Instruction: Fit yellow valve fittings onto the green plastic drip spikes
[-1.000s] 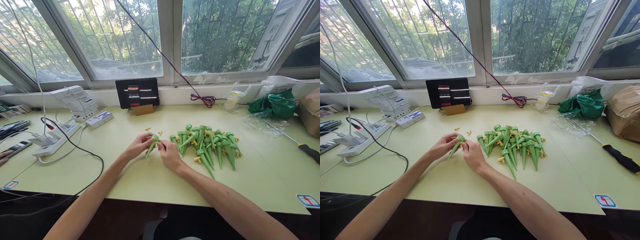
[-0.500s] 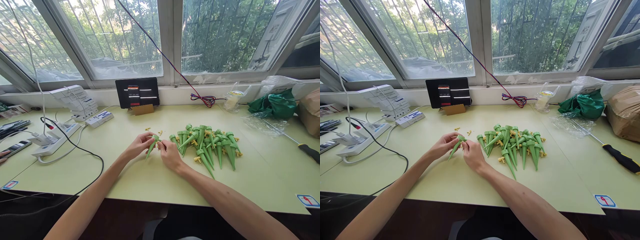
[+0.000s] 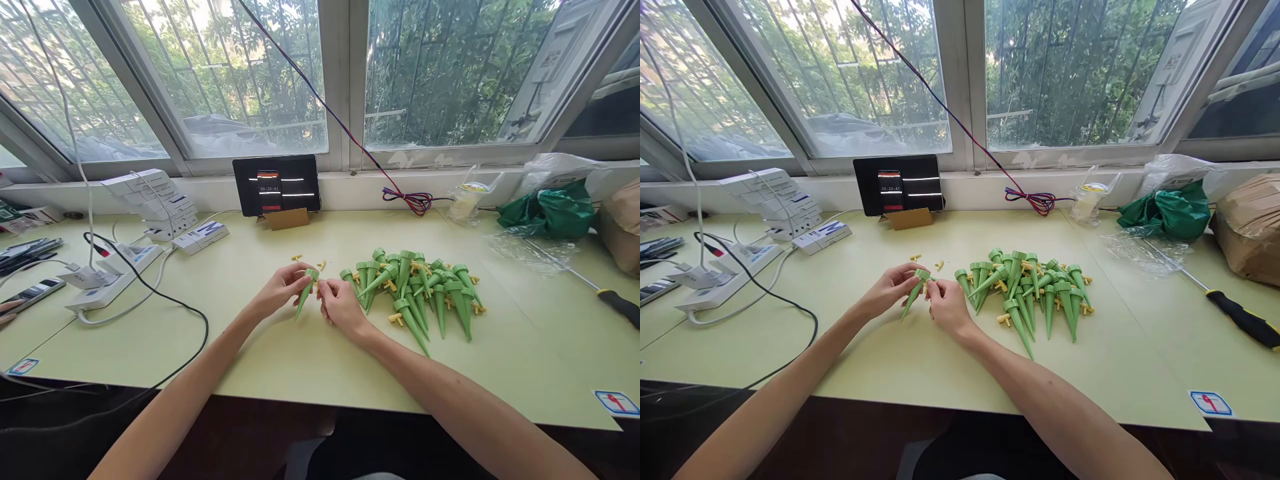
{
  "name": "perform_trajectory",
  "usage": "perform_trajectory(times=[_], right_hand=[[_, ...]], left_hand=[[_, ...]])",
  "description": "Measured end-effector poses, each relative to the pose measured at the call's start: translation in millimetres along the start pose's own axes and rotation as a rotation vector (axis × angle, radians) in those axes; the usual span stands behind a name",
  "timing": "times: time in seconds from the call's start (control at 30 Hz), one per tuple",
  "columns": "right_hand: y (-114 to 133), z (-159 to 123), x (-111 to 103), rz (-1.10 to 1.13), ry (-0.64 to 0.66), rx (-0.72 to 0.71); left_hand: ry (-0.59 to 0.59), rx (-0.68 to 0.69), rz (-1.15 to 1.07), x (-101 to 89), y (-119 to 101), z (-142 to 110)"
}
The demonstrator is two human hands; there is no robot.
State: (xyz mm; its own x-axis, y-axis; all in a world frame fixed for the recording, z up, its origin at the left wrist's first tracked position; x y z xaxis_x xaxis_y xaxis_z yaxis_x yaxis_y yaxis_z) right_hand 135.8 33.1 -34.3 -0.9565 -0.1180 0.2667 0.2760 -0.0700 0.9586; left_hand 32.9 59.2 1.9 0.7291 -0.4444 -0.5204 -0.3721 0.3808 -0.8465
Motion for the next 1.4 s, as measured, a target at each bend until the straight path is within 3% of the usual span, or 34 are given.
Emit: perform_trajectory(times=[0.17,0.87,1.27,1.4], right_hand=[[10,-1,-2,-0.122,-0.008,-0.108],[-5,3,4,0.072,0.039,-0.007],[16,-4,-1,-0.275,-0.020,-0.181],[16,-4,-1,-0.272,-0.025,-0.180]], left_hand=[[-0.027,-0.024,-0.015,-1.6,2,1],[-0.069,-0.028,-0.020,-5.0,7,3],[-0.031,-0.051,-0.062,-0.7,13,2],[-0.036,-0.046,-0.069,-1.3,13,2]])
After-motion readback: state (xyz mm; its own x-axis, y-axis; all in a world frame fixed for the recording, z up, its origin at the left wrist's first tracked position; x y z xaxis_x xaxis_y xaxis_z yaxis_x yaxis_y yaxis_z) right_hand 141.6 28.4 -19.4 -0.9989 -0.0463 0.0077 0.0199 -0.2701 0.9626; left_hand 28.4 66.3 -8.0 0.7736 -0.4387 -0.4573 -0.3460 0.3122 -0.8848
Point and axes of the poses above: each hand's wrist, its own z-axis towards the middle knuckle, its own x-axis out of the palm, y = z × x, the point moved 10 cm from there along z, towards the middle knuckle, and after that the axes turned 14 degrees about z, right-handed, at the moved point
